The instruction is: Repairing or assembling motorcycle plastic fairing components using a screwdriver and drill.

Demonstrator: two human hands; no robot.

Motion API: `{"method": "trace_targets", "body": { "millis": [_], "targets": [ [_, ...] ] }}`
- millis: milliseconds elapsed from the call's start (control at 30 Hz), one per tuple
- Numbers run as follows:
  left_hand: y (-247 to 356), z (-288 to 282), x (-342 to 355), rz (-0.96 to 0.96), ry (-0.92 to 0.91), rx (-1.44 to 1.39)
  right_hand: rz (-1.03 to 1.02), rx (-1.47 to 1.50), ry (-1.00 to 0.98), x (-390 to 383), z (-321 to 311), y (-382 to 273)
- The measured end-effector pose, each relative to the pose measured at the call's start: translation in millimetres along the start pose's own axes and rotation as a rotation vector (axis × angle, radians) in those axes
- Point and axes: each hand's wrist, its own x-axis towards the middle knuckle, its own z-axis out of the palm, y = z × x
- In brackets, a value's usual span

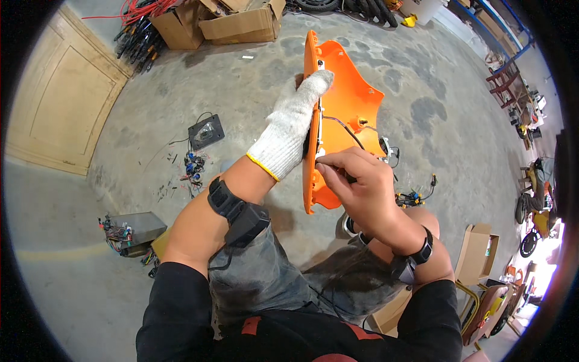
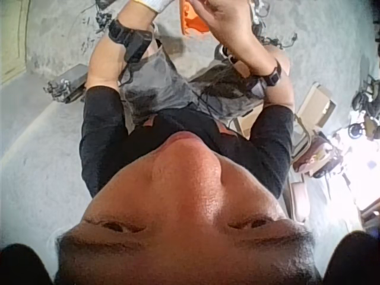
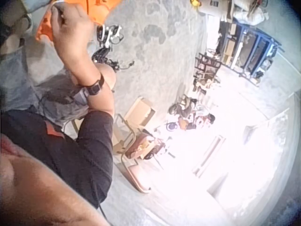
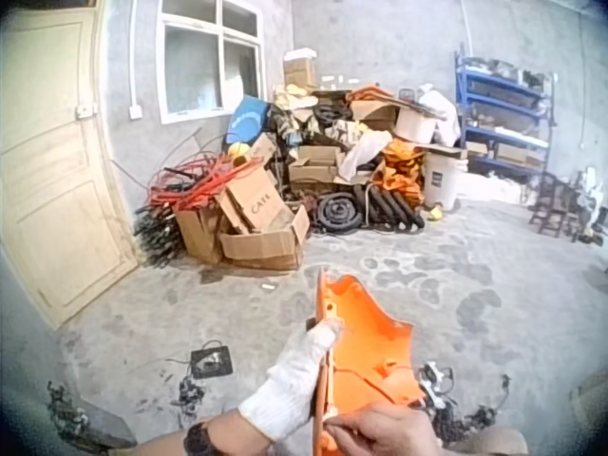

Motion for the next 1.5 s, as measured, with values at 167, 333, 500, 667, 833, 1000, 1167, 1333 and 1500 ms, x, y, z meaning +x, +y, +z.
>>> {"method": "trace_targets", "body": {
  "millis": [167, 333, 500, 667, 833, 1000, 1167, 1333, 1500],
  "targets": [
    [-1.0, -1.9, 3.4, -0.007, 0.012, 0.010, 0.031, -0.028, 0.048, -2.2, 3.0, -7.8],
    [-0.9, -7.3, 3.9, -0.032, -0.026, -0.029, -0.046, -0.040, 0.010, 4.1, 2.8, 4.1],
    [0.8, -8.8, 3.5, -0.054, -0.021, -0.024, -0.362, -0.154, 0.006, 7.1, -2.3, 11.2],
    [-4.0, -10.5, 3.9, -0.045, 0.025, 0.074, -0.374, -0.235, -0.026, 6.4, -2.9, 5.9],
    [-2.5, -6.2, 1.8, 0.027, 0.005, -0.012, -0.278, -0.176, -0.009, 4.8, 0.0, 3.7],
    [-3.5, -7.6, 5.6, 0.037, -0.011, 0.026, -0.132, -0.153, -0.002, -0.6, 4.1, 1.7],
    [-1.5, -9.1, 5.4, -0.025, 0.008, 0.036, -0.239, -0.155, 0.004, 3.8, 3.8, 4.3],
    [-1.2, -10.0, 6.2, -0.060, -0.013, -0.034, -0.335, -0.143, -0.025, 7.7, -0.7, 5.2],
    [-4.2, -11.0, 9.3, -0.051, -0.034, -0.005, -0.346, -0.153, -0.049, 7.5, -3.1, 10.1]
  ]
}}
